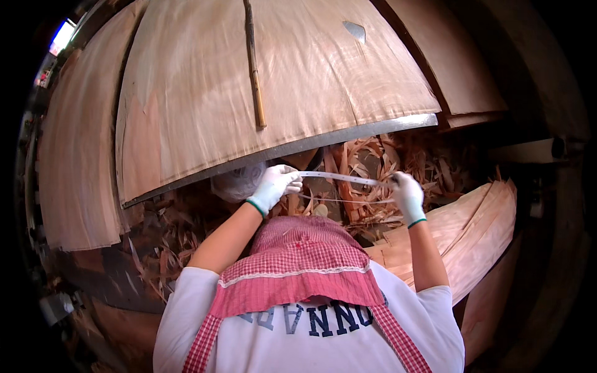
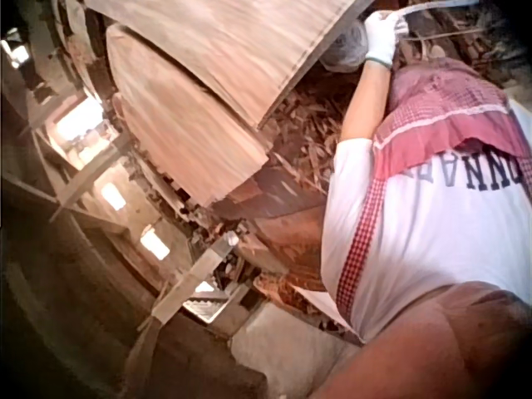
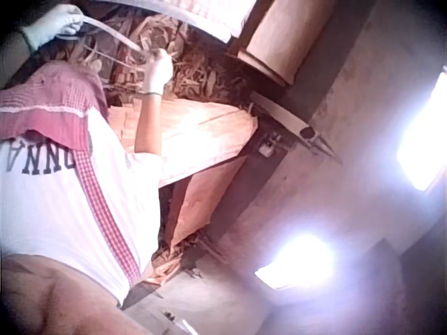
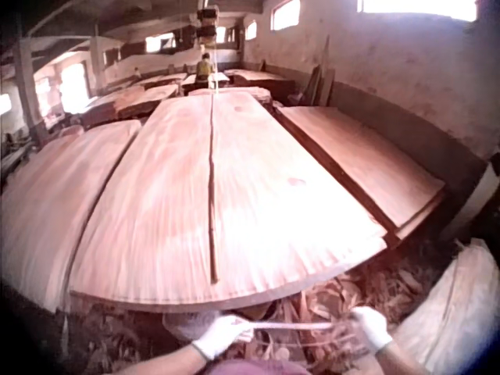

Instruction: The person patches holes in large wood sheets by using a knife to trim wood fragments, applying glue to small wood patches, and pressing them onto the damaged areas. The person also moves sheets between stacks and uses a long wooden pole to adjust sheets in the background.

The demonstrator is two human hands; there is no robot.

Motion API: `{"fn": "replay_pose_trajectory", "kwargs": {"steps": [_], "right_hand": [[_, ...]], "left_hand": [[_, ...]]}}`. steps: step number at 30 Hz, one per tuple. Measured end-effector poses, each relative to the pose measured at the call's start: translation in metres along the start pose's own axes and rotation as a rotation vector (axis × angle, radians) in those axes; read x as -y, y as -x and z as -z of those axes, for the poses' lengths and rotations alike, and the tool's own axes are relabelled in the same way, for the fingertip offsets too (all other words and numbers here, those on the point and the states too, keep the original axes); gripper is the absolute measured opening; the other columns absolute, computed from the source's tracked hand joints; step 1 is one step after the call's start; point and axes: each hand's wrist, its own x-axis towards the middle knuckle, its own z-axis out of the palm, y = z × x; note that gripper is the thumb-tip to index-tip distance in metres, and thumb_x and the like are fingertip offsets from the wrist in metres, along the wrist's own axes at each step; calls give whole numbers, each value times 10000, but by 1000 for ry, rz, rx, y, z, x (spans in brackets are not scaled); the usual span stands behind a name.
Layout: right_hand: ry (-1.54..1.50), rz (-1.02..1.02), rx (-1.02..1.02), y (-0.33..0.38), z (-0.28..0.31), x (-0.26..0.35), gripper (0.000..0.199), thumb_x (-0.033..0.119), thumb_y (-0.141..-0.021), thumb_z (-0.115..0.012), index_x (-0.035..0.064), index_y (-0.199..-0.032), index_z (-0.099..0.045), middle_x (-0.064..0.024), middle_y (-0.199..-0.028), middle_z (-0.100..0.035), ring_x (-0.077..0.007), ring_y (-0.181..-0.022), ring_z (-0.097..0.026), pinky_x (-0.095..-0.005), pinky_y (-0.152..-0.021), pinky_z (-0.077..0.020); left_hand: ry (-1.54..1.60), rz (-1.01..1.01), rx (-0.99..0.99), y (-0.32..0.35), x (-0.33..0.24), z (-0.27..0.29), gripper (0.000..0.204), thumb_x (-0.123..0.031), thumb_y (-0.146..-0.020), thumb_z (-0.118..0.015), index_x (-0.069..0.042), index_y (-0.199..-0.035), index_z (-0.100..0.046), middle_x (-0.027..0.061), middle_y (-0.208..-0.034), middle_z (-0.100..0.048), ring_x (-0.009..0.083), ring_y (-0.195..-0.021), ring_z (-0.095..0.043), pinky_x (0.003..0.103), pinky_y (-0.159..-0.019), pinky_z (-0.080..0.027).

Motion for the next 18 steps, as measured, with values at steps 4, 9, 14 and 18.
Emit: {"fn": "replay_pose_trajectory", "kwargs": {"steps": [4, 9, 14, 18], "right_hand": [[-21, -63, -279, -21, -8, 0, 260, 324, -934, -587, 97, -998, -698, -155, -1132, -611, -325, -945, -619, -412, -804, -508], [-951, -220, -75, -52, -114, 70, 260, 281, -938, -651, 50, -1046, -701, -8, -882, -629, -97, -736, -549, -269, -690, -470], [-1382, -241, 95, -76, -199, 150, 109, 85, -899, -632, -10, -954, -626, 25, -796, -581, -73, -696, -493, -248, -625, -427], [-1101, -117, 50, -83, -236, 169, 143, 35, -857, -624, -23, -987, -616, -57, -820, -622, -151, -714, -546, -281, -697, -460]], "left_hand": [[156, -9, -58, -87, 67, 24, 119, -37, -934, -590, 24, -1034, -573, 112, -899, -637, 144, -681, -611, 244, -574, -535], [-461, 78, -471, -188, 103, 50, 189, -112, -908, -611, 15, -1047, -626, 155, -892, -657, 203, -704, -616, 327, -591, -520], [-626, 98, -493, -206, 122, 49, 211, -159, -894, -608, 6, -1016, -656, 178, -887, -665, 262, -722, -628, 378, -619, -506], [-695, 60, -476, -188, 118, 55, 237, -197, -883, -605, -1, -991, -681, 197, -884, -672, 310, -736, -638, 419, -642, -495]]}}
